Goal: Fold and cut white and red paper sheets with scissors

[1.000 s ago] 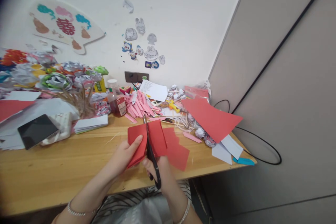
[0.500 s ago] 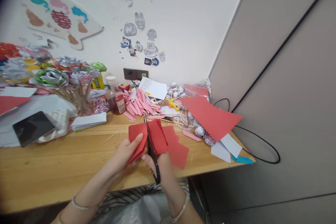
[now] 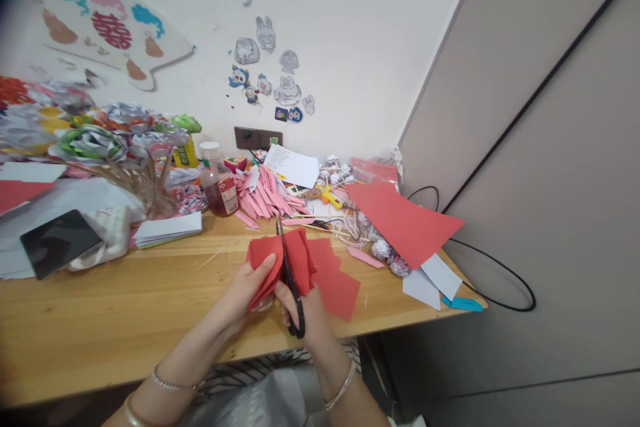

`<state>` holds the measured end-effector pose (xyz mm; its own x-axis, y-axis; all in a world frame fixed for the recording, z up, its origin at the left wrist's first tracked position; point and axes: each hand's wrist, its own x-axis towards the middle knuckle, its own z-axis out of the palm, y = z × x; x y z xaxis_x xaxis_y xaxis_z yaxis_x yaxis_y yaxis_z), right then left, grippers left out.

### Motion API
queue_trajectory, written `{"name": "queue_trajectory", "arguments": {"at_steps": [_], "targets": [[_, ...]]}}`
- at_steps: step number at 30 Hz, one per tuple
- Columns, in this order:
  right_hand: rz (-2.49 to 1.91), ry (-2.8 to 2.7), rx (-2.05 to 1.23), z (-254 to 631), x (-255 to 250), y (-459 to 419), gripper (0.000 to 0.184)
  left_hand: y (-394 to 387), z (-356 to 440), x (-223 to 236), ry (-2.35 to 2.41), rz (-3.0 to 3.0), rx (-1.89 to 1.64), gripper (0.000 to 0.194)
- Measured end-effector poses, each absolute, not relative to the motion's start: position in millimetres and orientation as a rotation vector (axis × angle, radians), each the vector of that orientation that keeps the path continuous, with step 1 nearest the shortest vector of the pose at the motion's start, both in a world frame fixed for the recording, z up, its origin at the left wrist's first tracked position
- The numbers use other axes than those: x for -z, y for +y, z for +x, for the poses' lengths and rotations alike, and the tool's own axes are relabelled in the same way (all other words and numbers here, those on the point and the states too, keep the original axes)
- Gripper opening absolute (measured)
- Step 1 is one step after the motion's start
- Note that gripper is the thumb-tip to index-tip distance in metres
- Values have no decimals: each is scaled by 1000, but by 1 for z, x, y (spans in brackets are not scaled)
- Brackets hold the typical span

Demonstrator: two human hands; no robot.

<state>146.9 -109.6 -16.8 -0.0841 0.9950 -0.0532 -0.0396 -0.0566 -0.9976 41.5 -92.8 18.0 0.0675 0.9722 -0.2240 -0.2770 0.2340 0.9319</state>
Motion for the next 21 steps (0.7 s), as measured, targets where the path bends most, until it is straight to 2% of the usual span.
{"name": "queue_trajectory", "arguments": {"at_steps": [11,14,17,21], "targets": [[-1240,-1268,-1329,153,19,-99,50,-95,47,-7,990,750,-1142,42],[-1313,-1359,-1270,167,15,-98,46,-95,40,-7,1044,707,-1196,36],[-1521,-1480,-1010,195,10,-96,37,-94,28,-13,1067,676,-1257,26],[-1853,-1612,-477,236,-3,-91,25,-90,11,-21,1036,667,-1327,20]]}}
